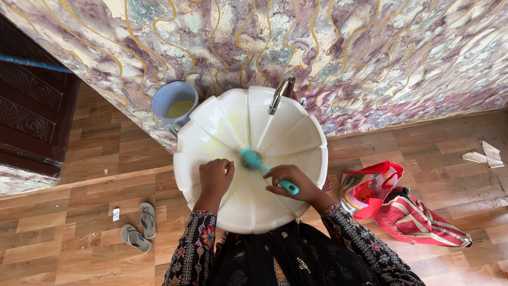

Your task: The person scrubs a white pedestal sink with a teal brush, focusing on the basin and drain area. They repeatedly scrub the same regions without rinsing or wiping the surface during the clip.

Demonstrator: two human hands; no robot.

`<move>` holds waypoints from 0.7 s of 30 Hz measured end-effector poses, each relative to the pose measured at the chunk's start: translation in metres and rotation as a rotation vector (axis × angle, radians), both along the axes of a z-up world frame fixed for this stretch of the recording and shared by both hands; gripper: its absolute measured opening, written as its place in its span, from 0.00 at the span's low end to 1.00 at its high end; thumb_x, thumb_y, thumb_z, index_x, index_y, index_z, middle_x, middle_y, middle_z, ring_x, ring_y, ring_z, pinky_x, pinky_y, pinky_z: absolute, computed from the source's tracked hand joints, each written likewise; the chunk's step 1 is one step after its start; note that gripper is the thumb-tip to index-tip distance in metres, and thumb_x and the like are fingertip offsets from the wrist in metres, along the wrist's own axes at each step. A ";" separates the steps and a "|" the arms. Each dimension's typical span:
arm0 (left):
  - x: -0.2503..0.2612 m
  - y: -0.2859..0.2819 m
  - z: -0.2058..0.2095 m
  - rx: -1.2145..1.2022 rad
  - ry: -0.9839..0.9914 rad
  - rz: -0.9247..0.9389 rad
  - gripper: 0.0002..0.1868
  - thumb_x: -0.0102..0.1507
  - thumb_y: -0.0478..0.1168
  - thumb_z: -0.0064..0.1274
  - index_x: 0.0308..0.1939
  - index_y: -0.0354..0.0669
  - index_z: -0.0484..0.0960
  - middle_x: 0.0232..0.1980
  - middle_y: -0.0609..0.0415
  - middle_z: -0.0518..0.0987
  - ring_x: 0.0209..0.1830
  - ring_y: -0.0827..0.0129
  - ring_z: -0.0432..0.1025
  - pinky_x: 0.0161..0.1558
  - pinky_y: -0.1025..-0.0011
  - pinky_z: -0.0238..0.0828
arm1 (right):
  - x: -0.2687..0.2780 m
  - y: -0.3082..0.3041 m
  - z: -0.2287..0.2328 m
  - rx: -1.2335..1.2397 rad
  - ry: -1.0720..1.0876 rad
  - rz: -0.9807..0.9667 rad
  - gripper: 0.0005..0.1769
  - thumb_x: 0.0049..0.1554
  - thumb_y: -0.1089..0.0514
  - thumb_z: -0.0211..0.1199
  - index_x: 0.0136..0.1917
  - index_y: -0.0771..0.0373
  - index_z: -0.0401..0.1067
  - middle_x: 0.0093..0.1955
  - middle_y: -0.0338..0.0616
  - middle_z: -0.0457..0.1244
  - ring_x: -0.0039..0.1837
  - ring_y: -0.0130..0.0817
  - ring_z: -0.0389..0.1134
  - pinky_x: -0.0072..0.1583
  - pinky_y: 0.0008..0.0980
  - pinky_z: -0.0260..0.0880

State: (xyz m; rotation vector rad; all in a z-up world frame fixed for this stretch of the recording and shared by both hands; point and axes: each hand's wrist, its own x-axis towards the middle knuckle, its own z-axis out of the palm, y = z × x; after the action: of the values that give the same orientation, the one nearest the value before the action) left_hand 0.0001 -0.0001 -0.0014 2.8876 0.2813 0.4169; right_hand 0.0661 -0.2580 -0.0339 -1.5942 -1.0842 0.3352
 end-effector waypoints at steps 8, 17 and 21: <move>-0.001 -0.002 0.003 -0.003 0.030 0.006 0.14 0.66 0.47 0.52 0.31 0.46 0.84 0.33 0.57 0.84 0.37 0.61 0.77 0.47 0.56 0.62 | 0.000 -0.005 -0.006 0.154 0.422 0.194 0.14 0.53 0.61 0.72 0.32 0.62 0.67 0.46 0.51 0.71 0.62 0.43 0.73 0.67 0.45 0.68; -0.002 -0.004 0.008 -0.008 0.005 -0.004 0.13 0.66 0.47 0.52 0.31 0.46 0.84 0.32 0.57 0.83 0.37 0.61 0.77 0.46 0.56 0.62 | 0.003 -0.005 -0.008 0.125 0.294 0.193 0.16 0.54 0.62 0.72 0.31 0.63 0.67 0.47 0.50 0.71 0.65 0.44 0.72 0.73 0.47 0.63; -0.002 -0.004 0.010 -0.001 -0.016 -0.013 0.13 0.66 0.47 0.53 0.31 0.46 0.84 0.32 0.57 0.83 0.37 0.61 0.77 0.45 0.56 0.62 | -0.002 0.000 -0.005 -0.016 -0.060 0.047 0.16 0.50 0.60 0.75 0.31 0.62 0.68 0.50 0.50 0.71 0.62 0.47 0.72 0.74 0.47 0.61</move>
State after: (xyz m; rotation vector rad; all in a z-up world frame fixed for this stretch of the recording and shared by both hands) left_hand -0.0024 -0.0046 0.0086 2.8818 0.2598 0.4369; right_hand 0.0640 -0.2585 -0.0386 -1.6032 -1.1690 0.3305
